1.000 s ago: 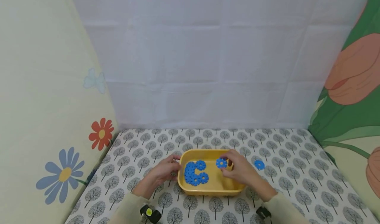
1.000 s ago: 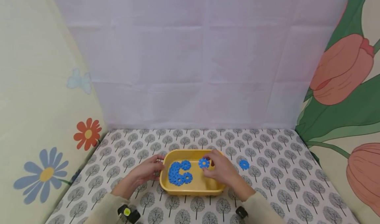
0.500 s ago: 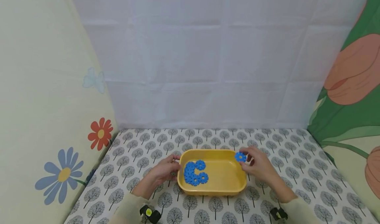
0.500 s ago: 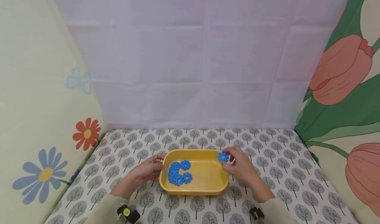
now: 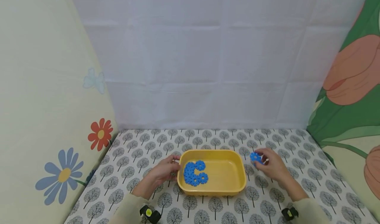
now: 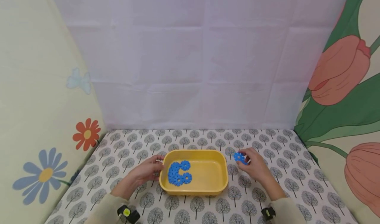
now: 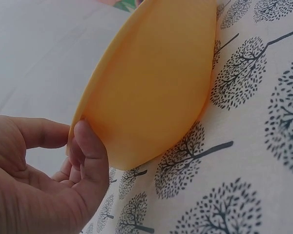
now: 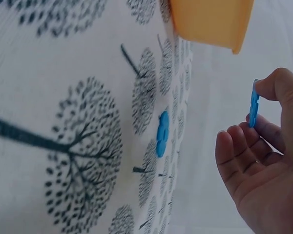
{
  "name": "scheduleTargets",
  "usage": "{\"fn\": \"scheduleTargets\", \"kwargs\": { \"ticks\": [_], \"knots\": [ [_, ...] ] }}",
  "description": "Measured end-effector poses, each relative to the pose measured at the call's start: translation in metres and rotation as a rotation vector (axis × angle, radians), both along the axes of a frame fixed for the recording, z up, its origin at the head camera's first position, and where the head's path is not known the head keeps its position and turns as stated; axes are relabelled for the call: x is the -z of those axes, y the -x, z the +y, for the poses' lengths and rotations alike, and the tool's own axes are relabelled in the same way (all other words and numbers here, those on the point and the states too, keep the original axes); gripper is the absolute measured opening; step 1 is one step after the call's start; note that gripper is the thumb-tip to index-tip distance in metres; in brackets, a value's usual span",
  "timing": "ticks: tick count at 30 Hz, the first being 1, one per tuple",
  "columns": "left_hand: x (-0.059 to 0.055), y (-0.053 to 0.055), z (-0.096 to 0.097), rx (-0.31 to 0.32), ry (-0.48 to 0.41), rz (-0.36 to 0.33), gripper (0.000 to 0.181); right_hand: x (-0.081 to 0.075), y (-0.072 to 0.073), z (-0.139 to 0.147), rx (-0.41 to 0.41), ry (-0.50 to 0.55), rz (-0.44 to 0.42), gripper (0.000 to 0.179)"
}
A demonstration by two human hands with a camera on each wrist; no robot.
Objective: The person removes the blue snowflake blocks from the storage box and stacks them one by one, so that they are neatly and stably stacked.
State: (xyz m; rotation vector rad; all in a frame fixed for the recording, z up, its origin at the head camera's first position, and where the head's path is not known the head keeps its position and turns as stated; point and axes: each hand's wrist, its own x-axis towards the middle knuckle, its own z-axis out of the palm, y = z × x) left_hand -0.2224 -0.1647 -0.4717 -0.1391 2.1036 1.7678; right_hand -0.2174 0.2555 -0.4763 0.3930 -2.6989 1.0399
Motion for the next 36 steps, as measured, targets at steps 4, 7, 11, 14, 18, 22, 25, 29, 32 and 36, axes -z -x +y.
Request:
{"fn": "scheduleTargets", "kwargs": {
  "ticks": [4, 7, 11, 14, 18, 22, 25, 29, 32, 36],
  "knots": [
    [-0.001, -0.001, 0.000, 0.006, -0.009, 0.000, 0.044, 0.005, 0.002, 0.006, -0.012, -0.018, -0.002, 0.038],
    [-0.002, -0.002, 0.000, 0.015, -0.018, -0.001, 0.044, 0.009, 0.003, 0.009, -0.008, -0.023, -0.025, 0.038],
    [-0.005, -0.003, 0.000, 0.022, -0.025, -0.003, 0.043, 0.014, 0.006, 0.013, 0.000, -0.040, -0.085, 0.037],
    [-0.005, -0.003, 0.000, 0.022, -0.023, -0.003, 0.043, 0.016, 0.007, 0.015, -0.003, -0.065, -0.138, 0.037],
    [-0.004, -0.002, 0.000, 0.013, -0.019, -0.007, 0.043, 0.018, 0.011, 0.016, 0.007, -0.093, -0.203, 0.039],
    [-0.003, -0.003, 0.000, 0.012, -0.022, -0.008, 0.043, 0.019, 0.016, 0.016, 0.053, -0.119, -0.260, 0.042],
    [-0.004, -0.003, 0.000, 0.016, -0.023, -0.005, 0.043, 0.022, 0.019, 0.017, 0.069, -0.134, -0.285, 0.042],
    [-0.005, -0.004, 0.001, 0.006, -0.016, -0.011, 0.042, 0.024, 0.021, 0.018, 0.054, -0.150, -0.299, 0.040],
    [-0.005, -0.004, 0.001, 0.002, -0.013, -0.014, 0.043, 0.024, 0.023, 0.017, 0.045, -0.160, -0.312, 0.039],
    [-0.006, -0.004, 0.001, 0.008, -0.014, -0.011, 0.044, 0.024, 0.025, 0.017, 0.042, -0.173, -0.324, 0.039]
  ]
}}
